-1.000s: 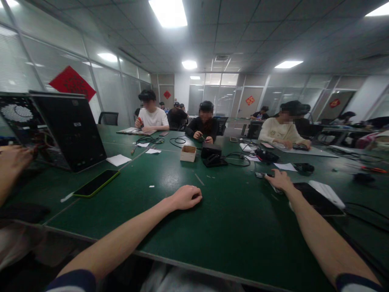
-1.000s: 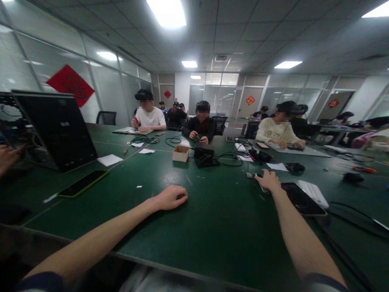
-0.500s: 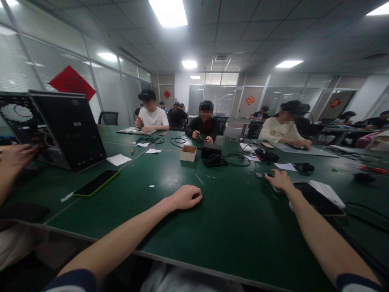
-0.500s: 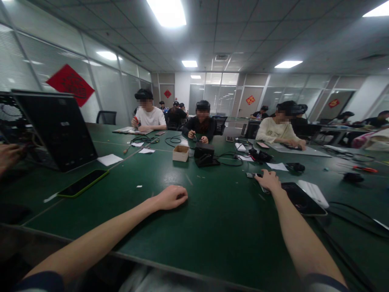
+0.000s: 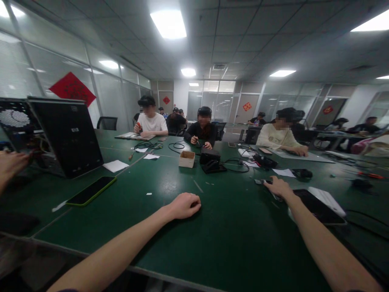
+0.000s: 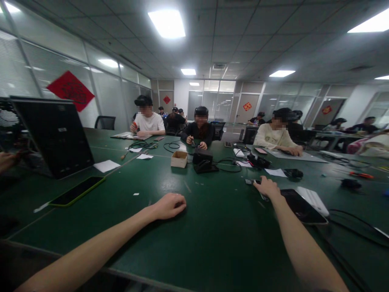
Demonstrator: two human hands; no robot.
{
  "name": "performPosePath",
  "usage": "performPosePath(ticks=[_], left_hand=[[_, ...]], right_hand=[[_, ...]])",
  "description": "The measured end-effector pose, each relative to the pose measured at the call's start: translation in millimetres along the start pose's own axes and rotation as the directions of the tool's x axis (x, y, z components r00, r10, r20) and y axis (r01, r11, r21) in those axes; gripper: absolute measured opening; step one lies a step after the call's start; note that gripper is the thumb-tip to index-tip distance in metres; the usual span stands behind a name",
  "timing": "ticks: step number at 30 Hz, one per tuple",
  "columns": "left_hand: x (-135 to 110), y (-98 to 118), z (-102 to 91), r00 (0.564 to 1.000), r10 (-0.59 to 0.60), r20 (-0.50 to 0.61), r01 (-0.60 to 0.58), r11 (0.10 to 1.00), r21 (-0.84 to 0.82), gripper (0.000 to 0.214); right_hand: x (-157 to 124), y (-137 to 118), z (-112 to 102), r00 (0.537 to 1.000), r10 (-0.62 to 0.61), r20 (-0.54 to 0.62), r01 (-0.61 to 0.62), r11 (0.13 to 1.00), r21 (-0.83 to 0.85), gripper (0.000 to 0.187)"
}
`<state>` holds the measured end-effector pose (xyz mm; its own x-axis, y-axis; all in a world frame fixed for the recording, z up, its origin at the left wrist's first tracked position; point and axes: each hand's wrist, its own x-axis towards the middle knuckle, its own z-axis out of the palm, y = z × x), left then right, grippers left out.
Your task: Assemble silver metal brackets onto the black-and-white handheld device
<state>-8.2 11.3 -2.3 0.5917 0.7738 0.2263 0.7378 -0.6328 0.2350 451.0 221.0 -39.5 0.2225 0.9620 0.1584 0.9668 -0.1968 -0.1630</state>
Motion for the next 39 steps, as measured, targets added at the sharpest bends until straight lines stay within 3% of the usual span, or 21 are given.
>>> performPosePath(ticks=[11,17,20,24,28,39], left_hand=[[0,-1,0.2,1.000,0.009,-0.004,-0.009,0.999,-0.033,0.016],[0,1,-2.3,1.000,-0.003,0.004,0.003,0.999,-0.049,0.018],[-1,2,-2.9,1.000,-0.011,0.009,0.011,0.999,-0.052,0.018],[-1,2,-2.7,1.000,-0.022,0.018,0.023,0.998,-0.051,0.016],[0,2,-2.7,0.999,-0.032,0.023,0.033,0.998,-0.047,0.016],[0,2,-3.4,0.999,-0.022,0.033,0.023,0.999,-0.028,0.016]], right_hand=[[-1,-2,-9,0.995,0.042,0.086,-0.044,0.999,0.022,0.077],[-27,-13,-16,0.998,0.060,-0.029,-0.062,0.996,-0.068,0.069],[-50,-19,-12,0.994,0.110,-0.022,-0.111,0.992,-0.066,0.064],[-68,-22,-6,0.995,0.086,-0.051,-0.087,0.996,-0.032,0.054],[-68,-22,-4,0.998,0.028,-0.052,-0.029,1.000,-0.010,0.051],[-69,-29,-5,0.996,0.036,-0.083,-0.038,0.999,-0.022,0.048]])
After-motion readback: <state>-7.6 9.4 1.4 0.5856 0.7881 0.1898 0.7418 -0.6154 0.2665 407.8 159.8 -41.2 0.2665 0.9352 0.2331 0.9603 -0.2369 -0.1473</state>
